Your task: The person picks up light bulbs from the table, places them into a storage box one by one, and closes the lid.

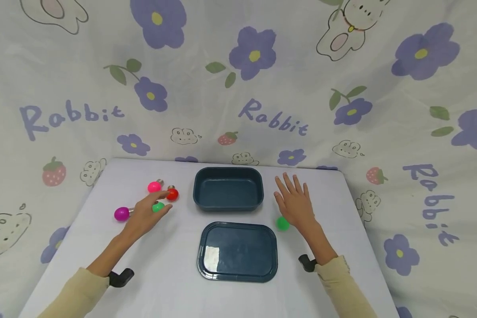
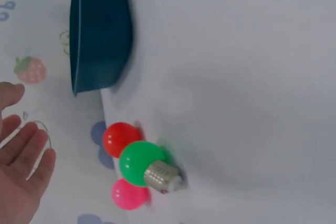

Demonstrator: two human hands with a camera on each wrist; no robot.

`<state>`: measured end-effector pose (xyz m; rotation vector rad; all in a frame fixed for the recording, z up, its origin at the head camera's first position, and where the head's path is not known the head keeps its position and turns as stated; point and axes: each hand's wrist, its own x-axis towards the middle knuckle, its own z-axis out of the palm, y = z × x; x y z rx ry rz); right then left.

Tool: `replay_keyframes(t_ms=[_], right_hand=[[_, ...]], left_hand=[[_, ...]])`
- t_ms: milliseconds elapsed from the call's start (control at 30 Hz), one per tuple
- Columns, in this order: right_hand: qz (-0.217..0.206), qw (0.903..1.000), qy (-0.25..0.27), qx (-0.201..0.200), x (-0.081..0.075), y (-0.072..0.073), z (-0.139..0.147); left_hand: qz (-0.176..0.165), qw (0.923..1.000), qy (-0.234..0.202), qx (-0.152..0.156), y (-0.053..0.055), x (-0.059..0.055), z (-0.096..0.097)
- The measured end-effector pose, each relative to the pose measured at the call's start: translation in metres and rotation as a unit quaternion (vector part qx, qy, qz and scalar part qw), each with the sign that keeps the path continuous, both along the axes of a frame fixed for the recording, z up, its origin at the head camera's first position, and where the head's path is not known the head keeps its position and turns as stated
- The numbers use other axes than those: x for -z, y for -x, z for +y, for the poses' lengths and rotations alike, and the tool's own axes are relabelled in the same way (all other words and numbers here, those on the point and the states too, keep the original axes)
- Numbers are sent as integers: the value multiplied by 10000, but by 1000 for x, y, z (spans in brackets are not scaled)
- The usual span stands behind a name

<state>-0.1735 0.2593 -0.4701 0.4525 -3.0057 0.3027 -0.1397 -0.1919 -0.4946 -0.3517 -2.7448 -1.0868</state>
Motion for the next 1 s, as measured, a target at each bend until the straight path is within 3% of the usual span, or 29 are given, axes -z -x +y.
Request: replay_keyframes(t_ms=[267, 633, 800, 1000], right_hand=[[-32, 10000, -53, -5, 4, 2, -10], [-123, 9999, -61, -74, 16, 6, -21], [-33, 9999, 4, -114, 21, 8, -24], [-58, 9999, -51, -74, 29, 17, -29]], left_hand=[[-183, 9997, -148, -104, -10, 11, -20], [-519, 9979, 55, -377, -26, 31, -45], [-672, 9963, 241, -480, -29, 36, -53], [-801, 9950, 175, -568, -27, 39, -60]])
